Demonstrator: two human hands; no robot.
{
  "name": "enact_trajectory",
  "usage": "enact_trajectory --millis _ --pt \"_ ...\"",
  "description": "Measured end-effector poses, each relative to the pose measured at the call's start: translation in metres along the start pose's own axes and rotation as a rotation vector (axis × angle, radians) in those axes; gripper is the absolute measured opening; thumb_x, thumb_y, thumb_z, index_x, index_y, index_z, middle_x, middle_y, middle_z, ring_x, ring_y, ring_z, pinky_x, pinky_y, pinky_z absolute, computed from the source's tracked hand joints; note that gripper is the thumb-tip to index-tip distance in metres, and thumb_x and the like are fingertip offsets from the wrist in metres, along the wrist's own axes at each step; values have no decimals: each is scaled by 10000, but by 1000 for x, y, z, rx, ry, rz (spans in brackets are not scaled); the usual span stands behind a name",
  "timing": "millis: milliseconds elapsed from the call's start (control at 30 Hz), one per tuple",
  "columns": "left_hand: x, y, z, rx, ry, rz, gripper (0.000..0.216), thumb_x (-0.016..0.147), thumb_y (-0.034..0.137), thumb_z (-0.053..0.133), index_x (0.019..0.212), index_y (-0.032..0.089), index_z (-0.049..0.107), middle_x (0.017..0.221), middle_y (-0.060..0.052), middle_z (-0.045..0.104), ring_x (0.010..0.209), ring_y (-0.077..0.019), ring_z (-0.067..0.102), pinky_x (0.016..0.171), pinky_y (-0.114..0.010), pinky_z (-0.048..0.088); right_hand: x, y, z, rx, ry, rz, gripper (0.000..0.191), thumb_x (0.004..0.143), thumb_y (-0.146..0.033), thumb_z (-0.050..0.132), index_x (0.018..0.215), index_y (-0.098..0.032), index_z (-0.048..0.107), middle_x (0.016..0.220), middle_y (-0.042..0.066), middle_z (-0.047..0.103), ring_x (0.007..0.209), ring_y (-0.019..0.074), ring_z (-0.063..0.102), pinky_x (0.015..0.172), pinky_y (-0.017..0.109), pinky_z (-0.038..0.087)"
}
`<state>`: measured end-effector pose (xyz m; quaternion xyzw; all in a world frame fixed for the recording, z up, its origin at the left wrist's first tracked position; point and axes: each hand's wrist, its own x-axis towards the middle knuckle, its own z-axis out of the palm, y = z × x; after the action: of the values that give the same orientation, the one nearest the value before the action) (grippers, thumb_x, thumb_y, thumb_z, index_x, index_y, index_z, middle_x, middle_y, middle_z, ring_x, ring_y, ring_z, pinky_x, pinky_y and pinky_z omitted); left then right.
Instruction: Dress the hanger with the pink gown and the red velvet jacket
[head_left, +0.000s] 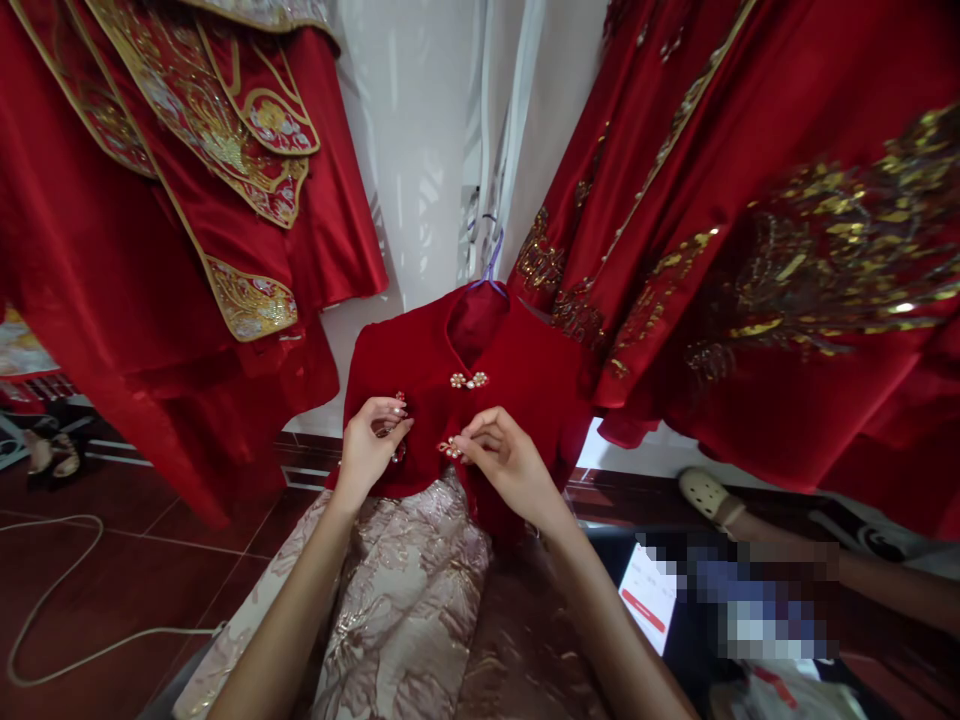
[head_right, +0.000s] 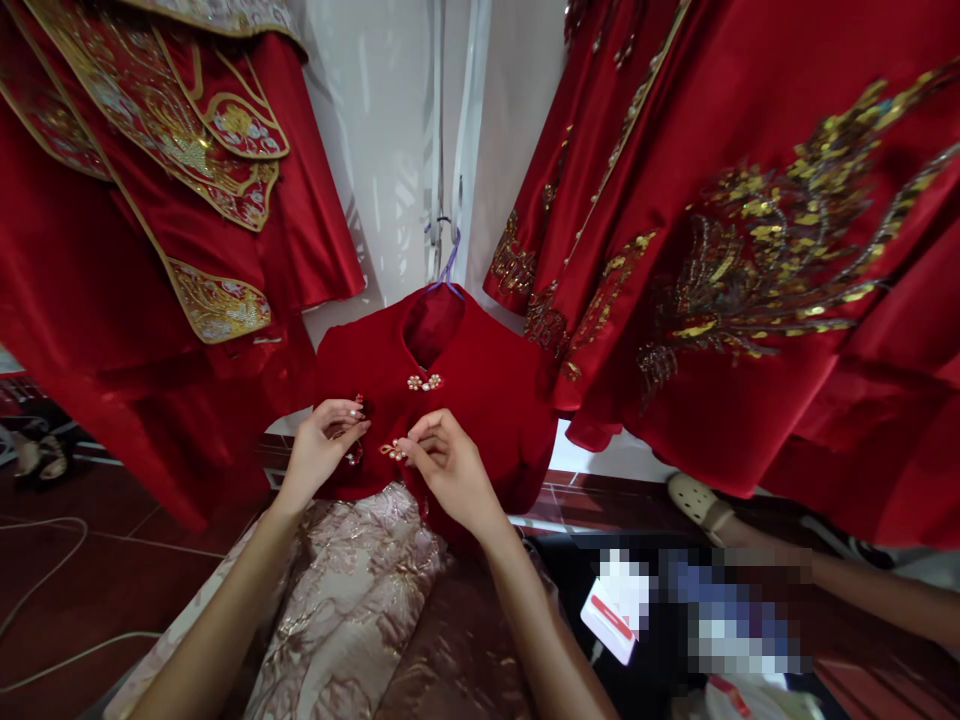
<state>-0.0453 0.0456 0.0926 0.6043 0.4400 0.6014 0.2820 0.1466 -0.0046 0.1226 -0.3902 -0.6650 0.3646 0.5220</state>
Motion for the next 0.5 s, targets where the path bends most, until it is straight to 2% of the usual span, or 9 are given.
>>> enact_trajectory --millis 133,267,367,500 --pt "-2 7 1 -118 -9 -39 292 692 272 685 945 135 640 948 -82 699 835 -150 667 852 -327 529 23 2 12 12 27 -38 241 773 -380 612 838 -218 445 783 0 596 688 122 625 609 237 529" --pt "-2 12 1 -153 -8 -74 303 701 281 682 960 124 667 1003 -100 701 878 -177 673 884 -356 528 47 12 32 -79 69 -112 154 805 -335 554 827 -210 467 792 4 598 677 125 628 584 232 525" --pt "-1 14 0 -156 2 -96 297 705 296 688 939 112 683 977 -101 711 894 -190 674 899 -356 522 54 16 41 -206 109 -187 80 831 -282 503 813 -206 489 837 16 611 720 129 624 619 239 524" --pt "1 13 -3 -183 -31 -111 328 711 296 692 987 119 679 1002 -96 708 913 -193 672 910 -363 519 52 16 42 -287 122 -220 71 832 -279 506 827 -211 485 849 16 607 727 133 615 623 243 524"
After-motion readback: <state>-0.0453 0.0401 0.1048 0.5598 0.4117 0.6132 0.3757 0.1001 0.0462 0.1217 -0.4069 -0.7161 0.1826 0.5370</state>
